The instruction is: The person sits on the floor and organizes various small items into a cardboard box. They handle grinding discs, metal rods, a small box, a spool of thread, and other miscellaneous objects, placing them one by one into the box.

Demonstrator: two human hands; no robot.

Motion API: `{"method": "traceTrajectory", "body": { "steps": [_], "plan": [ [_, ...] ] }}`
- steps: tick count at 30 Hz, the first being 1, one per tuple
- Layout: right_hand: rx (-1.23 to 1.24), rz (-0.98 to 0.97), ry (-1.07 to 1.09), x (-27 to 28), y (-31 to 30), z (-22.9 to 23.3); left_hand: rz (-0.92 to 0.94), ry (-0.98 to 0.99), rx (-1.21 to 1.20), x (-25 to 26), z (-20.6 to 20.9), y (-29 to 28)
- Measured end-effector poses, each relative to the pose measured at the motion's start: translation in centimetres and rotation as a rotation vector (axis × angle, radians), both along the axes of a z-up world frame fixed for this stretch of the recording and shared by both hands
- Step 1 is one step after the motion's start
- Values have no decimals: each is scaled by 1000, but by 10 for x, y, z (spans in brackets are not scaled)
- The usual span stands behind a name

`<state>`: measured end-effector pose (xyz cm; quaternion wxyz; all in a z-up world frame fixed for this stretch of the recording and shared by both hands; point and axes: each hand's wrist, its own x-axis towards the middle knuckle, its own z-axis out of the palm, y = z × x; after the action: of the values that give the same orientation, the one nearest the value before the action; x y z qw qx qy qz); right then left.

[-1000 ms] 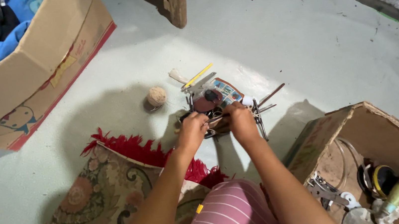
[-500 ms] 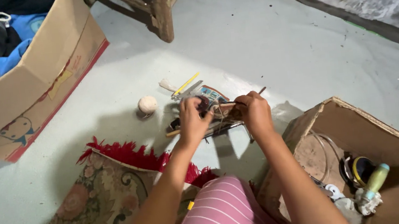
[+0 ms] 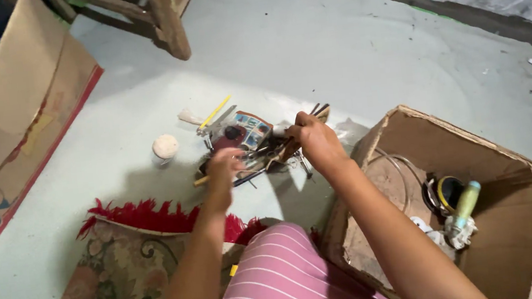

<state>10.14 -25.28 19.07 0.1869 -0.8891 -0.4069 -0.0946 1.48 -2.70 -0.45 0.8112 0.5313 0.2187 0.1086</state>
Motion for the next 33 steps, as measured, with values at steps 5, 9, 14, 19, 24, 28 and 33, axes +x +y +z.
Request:
{"method": "traceTrajectory", "body": {
  "steps": [5,9,14,19,24,28,33],
  "plan": [
    [387,-137,305,15,-28,10,87,699,1454,-8,34,14],
    [741,-296,646,26,-75,40,352,-442,1407,21,85,-59],
    [887,-429,956,19,-156,74,-556,-55,47,39,153,-167],
    [1018,-531,1032,-1,-252,53,-510,-202,-72,55,154,-272],
    [983,-721,1227,-35,-326,-54,-529,40,521,65,96,-341],
    [1133,-881,1371,-24,-332,-172,-578,260,763,69,22,-362],
    [1062,-988,1459,-7,-325,-266,-419,232,1119,56,-41,-365]
  ]
}}
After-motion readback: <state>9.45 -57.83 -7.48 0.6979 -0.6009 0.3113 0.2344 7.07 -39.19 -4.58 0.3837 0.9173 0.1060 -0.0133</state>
